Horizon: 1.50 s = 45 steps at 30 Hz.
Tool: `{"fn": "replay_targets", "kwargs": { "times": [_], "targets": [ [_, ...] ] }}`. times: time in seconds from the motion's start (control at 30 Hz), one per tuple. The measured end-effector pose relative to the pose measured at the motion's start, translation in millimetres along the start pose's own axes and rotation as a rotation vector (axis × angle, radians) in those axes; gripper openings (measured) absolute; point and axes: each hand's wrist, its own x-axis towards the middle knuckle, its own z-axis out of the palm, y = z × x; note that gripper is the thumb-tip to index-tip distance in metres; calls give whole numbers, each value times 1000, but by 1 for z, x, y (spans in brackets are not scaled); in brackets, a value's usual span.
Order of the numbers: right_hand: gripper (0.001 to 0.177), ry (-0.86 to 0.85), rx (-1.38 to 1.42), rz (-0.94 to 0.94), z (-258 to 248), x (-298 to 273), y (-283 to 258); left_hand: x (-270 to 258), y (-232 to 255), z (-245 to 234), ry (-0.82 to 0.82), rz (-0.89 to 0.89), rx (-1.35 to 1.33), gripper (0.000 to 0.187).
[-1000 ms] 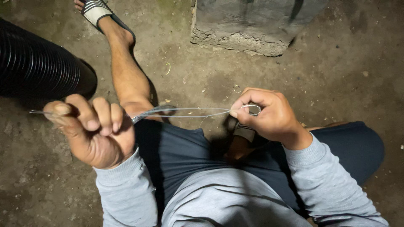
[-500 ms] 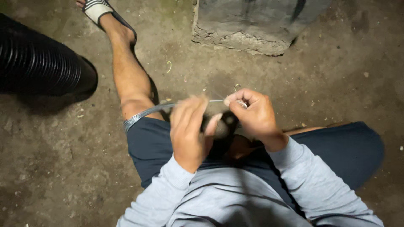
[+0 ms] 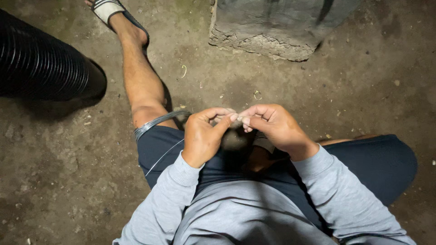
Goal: The person sits on the floor and repeatedly bends thin metal wire into loops using their hands. They use pliers to cut the wire from a larger coil and then shape each piece individually.
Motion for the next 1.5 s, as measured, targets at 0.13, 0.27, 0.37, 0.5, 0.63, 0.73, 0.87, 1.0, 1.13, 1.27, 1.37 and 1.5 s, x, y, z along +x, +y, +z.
{"fn": "replay_targets", "kwargs": {
  "times": [0.13, 0.27, 0.37, 0.5, 0.63, 0.73, 0.87, 1.0, 1.13, 1.27, 1.37, 1.5],
  "targets": [
    [17, 85, -99, 5, 2, 2, 4, -3, -1, 0, 50, -44, 128, 19],
    [13, 132, -81, 42, 0, 4, 14, -3, 0, 0, 63, -59, 172, 19],
    [10, 169, -43, 22, 3, 6, 22, -7, 1, 5, 91, 44, 255, 16],
    [9, 246, -244, -14, 10, 5, 22, -17, 5, 9, 77, 309, 571, 8],
    [8, 232, -536, -252, 19, -8, 5, -18, 7, 0, -46, 357, 613, 4],
    [3, 117, -813, -634, 24, -15, -21, -15, 7, -12, -216, 193, 403, 10],
    [18, -88, -1236, -1105, 22, -31, -56, -12, 11, -19, -420, -281, -145, 21],
    [16, -50, -894, -864, 27, -31, -63, -25, 26, -15, -298, -25, 26, 14],
    [20, -48, -417, -382, 30, -37, -58, -32, 49, -15, -104, 413, 392, 7],
    [12, -23, 293, 129, 38, -49, -34, -37, 63, -12, -129, 603, 429, 8],
    [13, -55, 430, 74, 38, -56, -24, -41, 70, -11, -183, 645, 413, 13],
    [12, -45, 351, 35, 37, -66, -27, -44, 72, -7, -226, 642, 432, 14]
  ]
}}
